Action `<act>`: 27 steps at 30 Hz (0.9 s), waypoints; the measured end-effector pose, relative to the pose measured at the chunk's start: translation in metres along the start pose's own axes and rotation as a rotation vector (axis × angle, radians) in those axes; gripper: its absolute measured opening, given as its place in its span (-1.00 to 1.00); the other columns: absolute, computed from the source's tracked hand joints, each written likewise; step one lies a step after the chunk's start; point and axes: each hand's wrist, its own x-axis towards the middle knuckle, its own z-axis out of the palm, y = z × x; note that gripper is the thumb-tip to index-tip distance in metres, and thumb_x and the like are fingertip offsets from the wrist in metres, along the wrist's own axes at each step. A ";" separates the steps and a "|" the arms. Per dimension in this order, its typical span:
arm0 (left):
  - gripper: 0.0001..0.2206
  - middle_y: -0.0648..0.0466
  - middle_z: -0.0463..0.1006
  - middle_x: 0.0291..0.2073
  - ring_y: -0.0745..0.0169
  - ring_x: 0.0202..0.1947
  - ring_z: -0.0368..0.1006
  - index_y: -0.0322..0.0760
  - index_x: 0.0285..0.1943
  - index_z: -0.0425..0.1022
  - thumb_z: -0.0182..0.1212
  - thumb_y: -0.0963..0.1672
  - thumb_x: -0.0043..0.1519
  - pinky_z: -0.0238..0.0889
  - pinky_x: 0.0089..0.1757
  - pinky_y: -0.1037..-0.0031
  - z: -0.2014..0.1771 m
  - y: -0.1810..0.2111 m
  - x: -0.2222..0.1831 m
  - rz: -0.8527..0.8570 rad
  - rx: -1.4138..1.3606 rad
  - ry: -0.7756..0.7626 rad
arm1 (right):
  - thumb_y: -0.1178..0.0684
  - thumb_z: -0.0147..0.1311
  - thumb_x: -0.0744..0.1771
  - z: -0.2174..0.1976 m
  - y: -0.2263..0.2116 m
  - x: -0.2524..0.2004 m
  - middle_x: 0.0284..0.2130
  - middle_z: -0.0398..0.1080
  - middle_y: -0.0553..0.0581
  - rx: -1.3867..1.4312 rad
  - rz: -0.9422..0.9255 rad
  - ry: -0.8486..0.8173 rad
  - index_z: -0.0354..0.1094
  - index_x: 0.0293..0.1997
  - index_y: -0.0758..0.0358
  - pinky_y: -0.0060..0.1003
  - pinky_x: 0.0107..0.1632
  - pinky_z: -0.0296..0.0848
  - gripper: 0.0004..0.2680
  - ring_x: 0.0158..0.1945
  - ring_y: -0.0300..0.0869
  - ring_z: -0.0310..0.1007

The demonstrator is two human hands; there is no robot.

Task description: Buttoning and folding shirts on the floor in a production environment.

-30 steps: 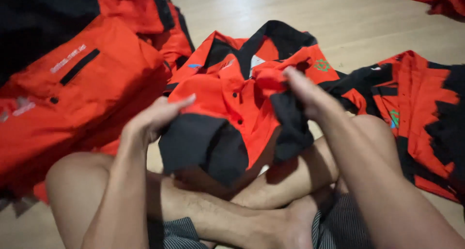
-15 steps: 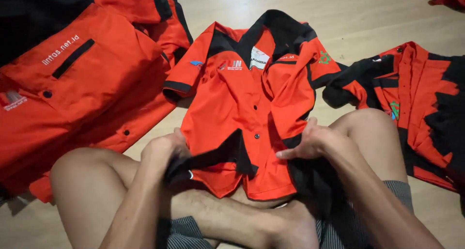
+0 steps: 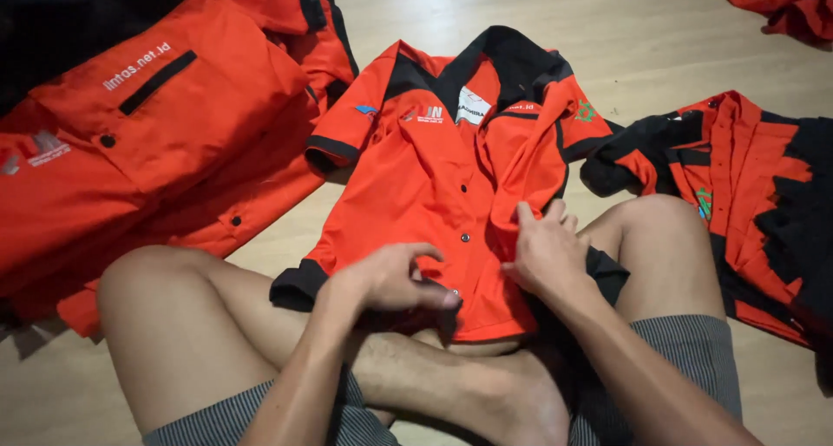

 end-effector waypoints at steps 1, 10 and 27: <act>-0.56 -0.17 0.65 0.01 -0.14 0.19 0.49 -0.12 0.18 0.58 0.29 0.01 0.11 0.35 0.17 0.16 0.012 -0.018 0.016 0.063 0.048 0.016 | -0.14 0.49 0.12 0.004 0.005 -0.001 0.13 0.10 0.31 0.038 0.002 -0.016 0.14 0.24 -0.03 0.43 0.14 0.35 -0.38 0.22 0.36 0.27; -0.78 0.11 0.72 -0.19 0.15 -0.11 0.60 0.11 -0.12 0.75 0.37 -0.02 0.06 0.47 -0.03 0.34 -0.003 -0.055 -0.003 -0.026 -0.023 0.072 | 0.07 0.06 0.30 -0.060 0.051 0.008 -0.07 0.50 0.56 0.235 0.041 -0.033 0.12 0.17 0.11 0.23 0.14 0.44 -0.68 0.10 0.40 0.49; -0.58 -0.08 0.68 -0.01 -0.07 0.17 0.53 -0.13 -0.18 0.73 0.19 0.15 0.15 0.37 0.14 0.18 0.004 -0.010 -0.022 -0.056 0.100 0.028 | -0.22 0.20 0.28 -0.048 0.011 -0.031 -0.15 0.39 0.17 -0.040 -0.255 0.241 0.53 -0.11 -0.12 -0.04 0.10 0.41 -0.81 -0.01 0.16 0.45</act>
